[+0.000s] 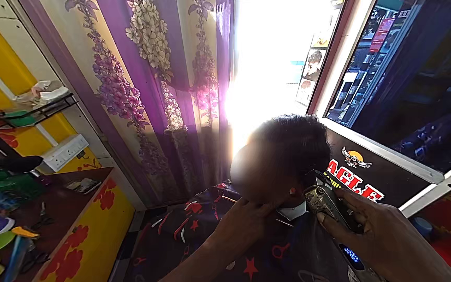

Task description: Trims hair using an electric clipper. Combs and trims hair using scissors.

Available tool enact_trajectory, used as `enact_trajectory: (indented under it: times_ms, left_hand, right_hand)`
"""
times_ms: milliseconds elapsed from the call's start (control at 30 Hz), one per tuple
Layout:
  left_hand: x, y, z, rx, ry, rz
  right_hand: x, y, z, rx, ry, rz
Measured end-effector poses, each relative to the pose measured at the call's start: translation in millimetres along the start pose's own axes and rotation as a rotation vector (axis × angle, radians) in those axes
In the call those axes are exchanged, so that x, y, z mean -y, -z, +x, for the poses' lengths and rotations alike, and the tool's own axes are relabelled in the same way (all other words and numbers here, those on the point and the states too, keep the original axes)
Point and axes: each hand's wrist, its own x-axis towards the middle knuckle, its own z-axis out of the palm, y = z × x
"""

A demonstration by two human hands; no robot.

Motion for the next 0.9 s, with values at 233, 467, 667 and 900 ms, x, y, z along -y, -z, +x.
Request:
enact_trajectory:
  times_ms: [233,467,667,900]
  left_hand:
    - [0,2,1,0.013,-0.004,-0.003]
    - [1,4,1,0.018,-0.009,-0.015]
    - [1,3,0,0.007,-0.016,-0.036]
    - [1,5,1,0.031,-0.013,-0.072]
  right_hand:
    - [9,4,9,0.003,0.007,-0.094]
    - [26,0,13,-0.05,0.092,-0.197]
    - [33,-6,15,-0.083,0.152,-0.221]
    - [34,-7,14,-0.112,0.199,-0.298]
